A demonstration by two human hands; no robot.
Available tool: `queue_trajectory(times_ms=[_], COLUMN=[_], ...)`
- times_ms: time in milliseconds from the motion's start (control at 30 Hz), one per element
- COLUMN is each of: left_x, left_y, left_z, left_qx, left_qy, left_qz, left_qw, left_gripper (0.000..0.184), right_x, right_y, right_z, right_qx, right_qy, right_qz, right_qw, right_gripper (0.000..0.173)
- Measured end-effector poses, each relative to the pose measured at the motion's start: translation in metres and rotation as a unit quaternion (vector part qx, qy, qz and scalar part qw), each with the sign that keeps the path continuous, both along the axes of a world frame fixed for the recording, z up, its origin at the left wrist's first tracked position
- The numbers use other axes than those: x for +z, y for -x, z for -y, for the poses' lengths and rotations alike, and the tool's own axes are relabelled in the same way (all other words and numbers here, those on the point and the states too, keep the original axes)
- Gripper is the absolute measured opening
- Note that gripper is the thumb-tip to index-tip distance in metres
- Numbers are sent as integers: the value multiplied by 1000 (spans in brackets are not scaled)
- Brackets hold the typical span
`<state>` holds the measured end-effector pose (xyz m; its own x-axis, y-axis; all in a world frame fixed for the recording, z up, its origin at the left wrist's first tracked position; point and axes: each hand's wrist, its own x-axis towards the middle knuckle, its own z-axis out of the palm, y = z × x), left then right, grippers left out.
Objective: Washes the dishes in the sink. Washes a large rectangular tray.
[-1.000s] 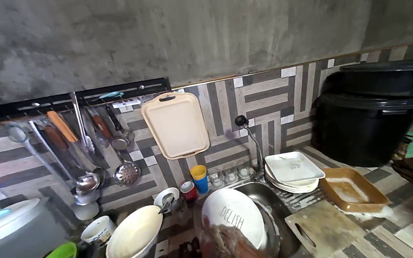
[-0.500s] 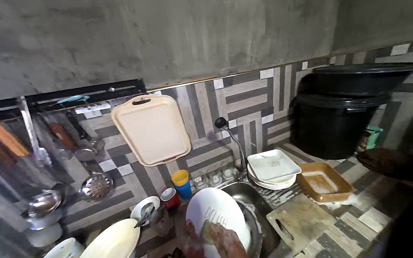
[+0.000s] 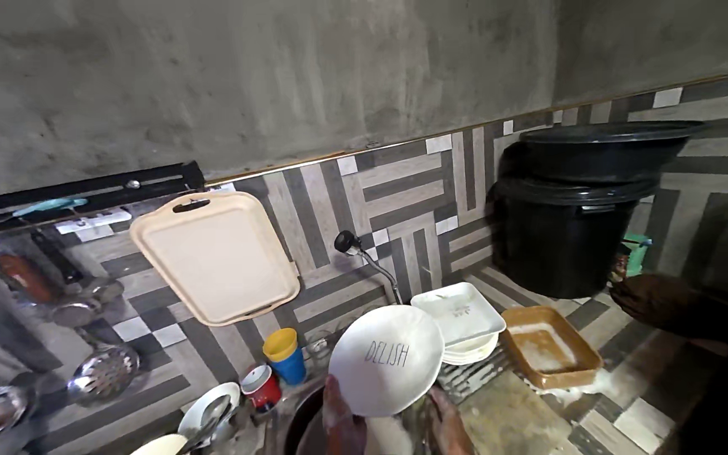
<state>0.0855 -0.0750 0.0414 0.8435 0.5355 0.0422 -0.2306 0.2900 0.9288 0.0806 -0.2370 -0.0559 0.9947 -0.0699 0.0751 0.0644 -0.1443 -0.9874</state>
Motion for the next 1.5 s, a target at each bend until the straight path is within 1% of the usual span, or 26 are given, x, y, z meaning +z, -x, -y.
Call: queue_trajectory(times_ms=[67, 100, 133, 167, 200, 267, 333, 400, 500, 600, 733, 833, 933, 1033, 1100, 1133, 1200, 1300, 1333, 1433, 1500], left_x=[4, 6, 8, 10, 11, 12, 13, 12, 15, 16, 9, 9, 8, -2, -8, -10, -15, -34, -40, -51, -54], left_y=[-6, -7, -7, -5, -3, 2, 6, 9, 10, 8, -7, -24, -32, -38, -47, -54, -69, -103, -114, -133, -139], left_z=[7, 7, 4, 1, -3, -9, -13, -16, -8, 5, 25, 47, 54, 53, 62, 72, 99, 141, 152, 175, 183], left_qx=[-1, -1, -4, -7, -4, 6, 19, 23, 29, 11, -12, -20, -27, -35, -33, -33, -52, -84, -94, -107, -103], left_qy=[49, 60, 62, 54, 42, 6, -21, -30, -35, -35, -12, 3, -2, -36, -68, -84, -81, -32, -22, 13, 36], left_qz=[12, 16, 21, 25, 26, 15, -11, -29, -73, -98, -79, -67, -63, -37, -53, -69, -84, -69, -71, -97, -96], left_qw=[999, 998, 998, 998, 999, 1000, 1000, 999, 996, 994, 997, 998, 998, 998, 996, 994, 992, 994, 993, 989, 989], left_gripper=[48, 46, 45, 44, 44, 45, 45, 46, 48, 51, 49, 46, 47, 45, 47, 49, 52, 55, 55, 56, 55], right_x=[12, 25, 41, 55, 68, 78, 76, 69, 57, 50, 69, 82, 98, 109, 110, 110, 110, 105, 103, 84, 72], right_y=[-20, -31, -41, -51, -62, -86, -109, -124, -137, -144, -152, -162, -168, -167, -160, -156, -147, -133, -127, -120, -116], right_z=[28, 44, 61, 76, 87, 102, 112, 119, 127, 135, 154, 175, 203, 231, 238, 238, 234, 217, 210, 190, 179], right_qx=[-48, -51, -38, -17, 7, 56, 113, 153, 165, 145, 96, 52, 30, -4, -9, -8, -4, 2, 10, 40, 60], right_qy=[49, 83, 143, 225, 311, 446, 536, 579, 586, 569, 554, 575, 589, 592, 591, 589, 584, 548, 542, 549, 544], right_qz=[169, 215, 229, 217, 182, 106, 61, 55, 104, 191, 249, 261, 224, 217, 234, 244, 254, 274, 283, 313, 319], right_qw=[983, 972, 962, 950, 933, 887, 834, 799, 786, 786, 789, 773, 776, 776, 772, 770, 771, 790, 791, 774, 774], right_gripper=[31, 31, 33, 36, 39, 43, 37, 33, 35, 33, 32, 32, 35, 34, 37, 38, 38, 33, 32, 25, 25])
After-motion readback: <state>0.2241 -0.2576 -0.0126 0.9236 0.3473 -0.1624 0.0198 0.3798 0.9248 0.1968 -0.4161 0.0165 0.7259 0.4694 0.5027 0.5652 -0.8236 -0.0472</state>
